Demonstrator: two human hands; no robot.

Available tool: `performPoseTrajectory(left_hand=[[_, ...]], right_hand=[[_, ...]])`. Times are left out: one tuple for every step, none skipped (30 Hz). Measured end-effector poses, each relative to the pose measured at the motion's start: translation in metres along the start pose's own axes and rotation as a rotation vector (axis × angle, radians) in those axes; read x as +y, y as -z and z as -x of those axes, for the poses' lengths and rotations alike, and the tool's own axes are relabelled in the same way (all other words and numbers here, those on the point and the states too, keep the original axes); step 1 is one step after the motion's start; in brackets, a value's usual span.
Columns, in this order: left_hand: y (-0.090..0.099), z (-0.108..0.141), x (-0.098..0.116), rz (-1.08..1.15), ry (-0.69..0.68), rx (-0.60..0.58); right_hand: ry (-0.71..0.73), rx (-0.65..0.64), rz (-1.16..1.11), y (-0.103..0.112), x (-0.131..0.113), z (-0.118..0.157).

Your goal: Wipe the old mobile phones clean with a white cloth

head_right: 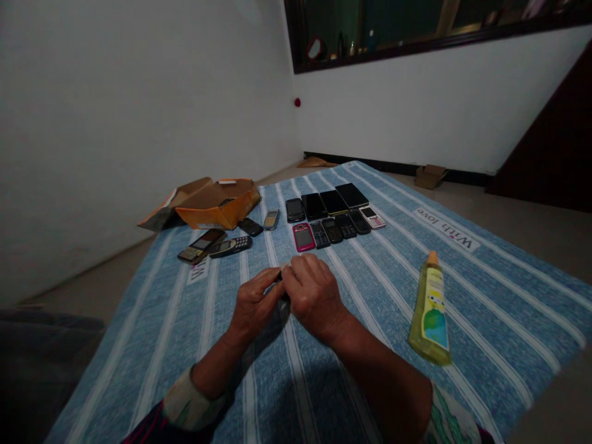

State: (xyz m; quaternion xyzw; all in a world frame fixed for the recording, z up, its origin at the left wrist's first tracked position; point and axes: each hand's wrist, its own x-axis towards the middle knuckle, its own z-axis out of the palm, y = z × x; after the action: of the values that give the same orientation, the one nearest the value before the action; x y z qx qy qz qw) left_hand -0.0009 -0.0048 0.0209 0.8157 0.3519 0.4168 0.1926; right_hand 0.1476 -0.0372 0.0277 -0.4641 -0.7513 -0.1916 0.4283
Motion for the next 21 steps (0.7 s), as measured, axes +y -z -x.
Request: performPoseTrajectory(left_hand=[[-0.0002, -0.0002, 0.0004, 0.006, 0.001, -0.004], [-0.0003, -0.0004, 0.0008, 0.011, 0.002, -0.009], [-0.0002, -0.0006, 0.0013, 0.015, 0.003, -0.012], [0.0000, -0.0007, 0.0016, 0.018, 0.004, -0.014], [0.0003, -0.0007, 0.0018, 0.017, 0.006, -0.015], [0.0008, -0.0006, 0.0018, 0.014, 0.010, -0.016], [0.0013, -0.0005, 0.0016, 0.011, 0.015, -0.016], [0.0018, -0.0003, 0.0014, 0.008, 0.020, -0.018], [0.0022, -0.0001, 0.0013, 0.006, 0.026, -0.020], [0.0025, 0.0000, 0.0013, 0.006, 0.031, -0.020], [0.0025, 0.0000, 0.0015, 0.007, 0.036, -0.018], [0.0025, -0.0001, 0.0018, 0.010, 0.040, -0.014], [0.0024, -0.0004, 0.0023, 0.014, 0.040, -0.012], [0.0023, -0.0006, 0.0028, 0.016, 0.038, -0.011], [0.0022, -0.0009, 0.0032, 0.018, 0.034, -0.011], [0.0023, -0.0011, 0.0036, 0.018, 0.029, -0.012], [0.0025, -0.0013, 0.0038, 0.014, 0.026, -0.014], [0.0027, -0.0013, 0.0038, 0.007, 0.027, -0.016], [0.0030, -0.0012, 0.0038, -0.002, 0.029, -0.016], [0.0032, -0.0012, 0.0037, -0.011, 0.032, -0.016], [0.0033, -0.0011, 0.0037, -0.016, 0.033, -0.016]], right_hand=[[-0.015, 0.004, 0.004, -0.0002, 0.0018, -0.0001], [-0.034, 0.011, 0.009, -0.0004, 0.0038, 0.0000], [-0.051, 0.018, 0.012, -0.0006, 0.0053, 0.0002], [-0.060, 0.022, 0.011, -0.0007, 0.0060, 0.0004], [-0.058, 0.020, 0.006, -0.0007, 0.0057, 0.0007], [-0.045, 0.013, -0.002, -0.0006, 0.0044, 0.0011], [-0.026, 0.007, -0.010, -0.0005, 0.0025, 0.0014], [-0.008, 0.001, -0.017, -0.0004, 0.0006, 0.0016], [0.006, -0.003, -0.021, -0.0003, -0.0009, 0.0017], [0.011, -0.007, -0.022, -0.0004, -0.0015, 0.0018], [0.007, -0.009, -0.022, -0.0006, -0.0012, 0.0018], [-0.005, -0.010, -0.021, -0.0009, -0.0001, 0.0018], [-0.021, -0.009, -0.020, -0.0012, 0.0015, 0.0018], [-0.039, -0.005, -0.018, -0.0014, 0.0030, 0.0019], [-0.054, 0.001, -0.017, -0.0015, 0.0041, 0.0019], [-0.063, 0.007, -0.015, -0.0014, 0.0042, 0.0019], [-0.061, 0.009, -0.013, -0.0012, 0.0034, 0.0019], [-0.048, 0.006, -0.012, -0.0010, 0.0018, 0.0019], [-0.029, 0.000, -0.011, -0.0006, -0.0001, 0.0018], [-0.008, -0.009, -0.011, -0.0003, -0.0018, 0.0017], [0.010, -0.018, -0.011, -0.0001, -0.0029, 0.0015]])
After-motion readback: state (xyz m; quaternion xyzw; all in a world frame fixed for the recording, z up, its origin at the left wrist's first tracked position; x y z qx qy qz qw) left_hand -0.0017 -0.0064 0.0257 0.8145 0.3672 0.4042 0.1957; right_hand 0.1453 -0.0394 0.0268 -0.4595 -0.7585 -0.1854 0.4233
